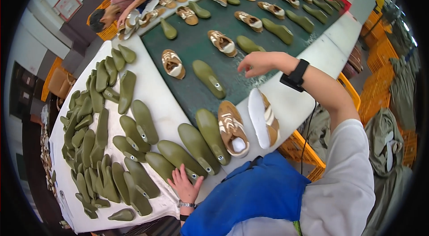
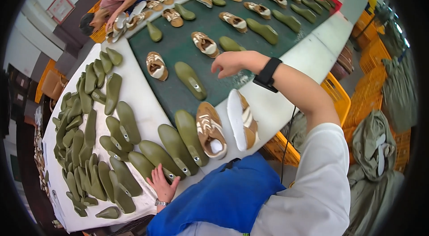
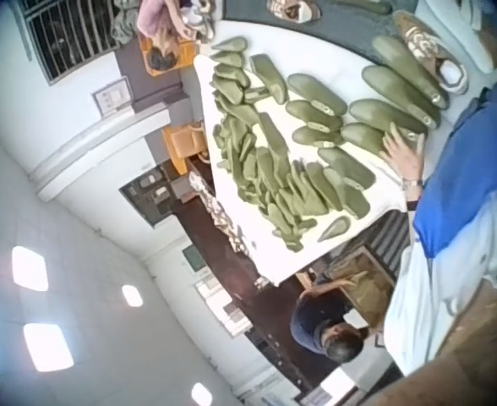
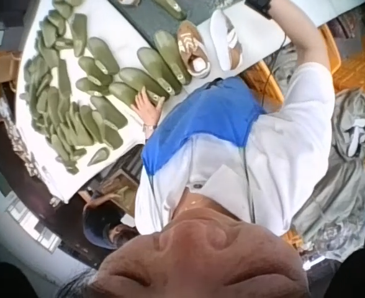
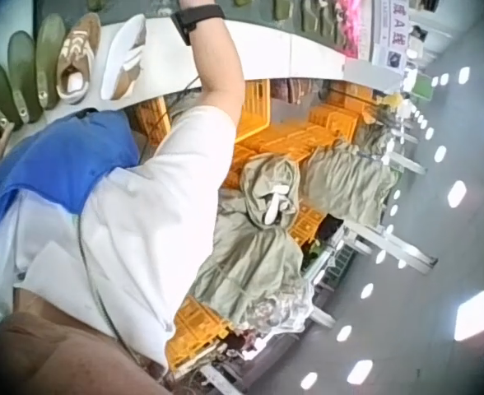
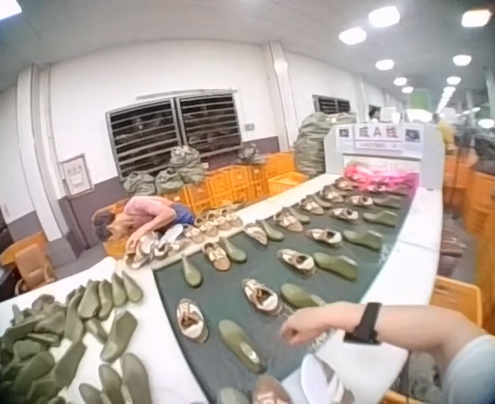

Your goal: Removing shoes from lasts and placing them on a conveyor belt.

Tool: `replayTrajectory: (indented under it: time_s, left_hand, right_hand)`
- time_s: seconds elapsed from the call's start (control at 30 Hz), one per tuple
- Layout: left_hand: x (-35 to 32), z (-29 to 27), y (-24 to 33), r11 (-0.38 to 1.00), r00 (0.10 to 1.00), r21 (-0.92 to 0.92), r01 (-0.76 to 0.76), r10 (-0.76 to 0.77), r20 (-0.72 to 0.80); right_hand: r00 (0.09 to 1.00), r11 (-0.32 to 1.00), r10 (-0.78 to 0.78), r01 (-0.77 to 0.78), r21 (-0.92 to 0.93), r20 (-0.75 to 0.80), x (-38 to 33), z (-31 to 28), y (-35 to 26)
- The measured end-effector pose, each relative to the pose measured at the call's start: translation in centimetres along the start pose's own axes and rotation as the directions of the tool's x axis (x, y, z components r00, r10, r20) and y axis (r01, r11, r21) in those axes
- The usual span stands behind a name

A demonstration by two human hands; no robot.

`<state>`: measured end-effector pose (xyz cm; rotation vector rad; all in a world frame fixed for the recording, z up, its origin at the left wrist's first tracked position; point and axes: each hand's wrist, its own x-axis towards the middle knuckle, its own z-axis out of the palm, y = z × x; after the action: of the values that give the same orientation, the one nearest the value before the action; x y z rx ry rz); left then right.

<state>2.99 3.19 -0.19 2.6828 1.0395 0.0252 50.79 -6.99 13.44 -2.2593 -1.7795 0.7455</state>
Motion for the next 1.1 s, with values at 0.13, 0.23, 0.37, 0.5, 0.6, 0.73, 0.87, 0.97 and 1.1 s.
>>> replayTrajectory:
  time_s: [0.13,0.23,0.37,0.5,0.6,0.73,0.87,0.97,1.1]
  left_hand:
    - [-0.4,0.1,-0.1,1.0,1.0,-0.023,-0.013,0.013,-0.021]
    - [-0.5,0.5,-0.3,0.999,0.998,0.016,-0.03,0.031,-0.05]
    - [-0.5,0.8,-0.5,0.999,0.997,0.016,-0.045,0.046,-0.061]
    - [-0.5,0.4,-0.4,0.999,0.998,-0.007,-0.041,0.041,-0.047]
    - [-0.8,0.3,-0.6,1.0,0.998,0.005,-0.024,0.024,-0.054]
    - [-0.2,0.4,-0.2,1.0,0.996,-0.008,-0.029,0.028,-0.087]
    - [-0.5,-0.2,-0.8,0.993,0.996,-0.117,-0.007,-0.003,-0.084]
    - [-0.2,-0.1,-2.4,0.989,0.958,-0.149,0.006,-0.048,-0.284]
    - [1.3,1.2,-5.3,0.876,0.868,-0.448,0.18,-0.356,-0.346]
  right_hand:
    - [0.956,0.962,0.225,-0.248,0.11,0.186,-8.3,6.6,4.6]
    - [0.871,0.678,0.421,-0.489,0.549,0.254,-13.4,16.6,4.6]
    - [0.895,0.271,0.437,-0.04,0.962,-0.086,-15.1,24.4,-2.0]
    - [0.718,0.738,0.573,-0.242,0.63,-0.396,-14.3,22.0,-5.8]
    - [0.733,0.974,0.211,-0.103,0.2,-0.647,-12.6,21.4,-7.6]
    - [0.976,0.975,0.216,-0.216,0.049,-0.009,-10.3,22.2,-10.5]
    - [0.98,0.974,0.197,-0.196,0.113,-0.001,-9.2,21.9,-11.0]
    - [1.0,0.999,-0.008,0.008,-0.043,-0.006,-9.0,23.3,-10.6]
    - [0.994,0.99,0.106,-0.107,-0.094,-0.016,-10.0,22.4,-8.9]
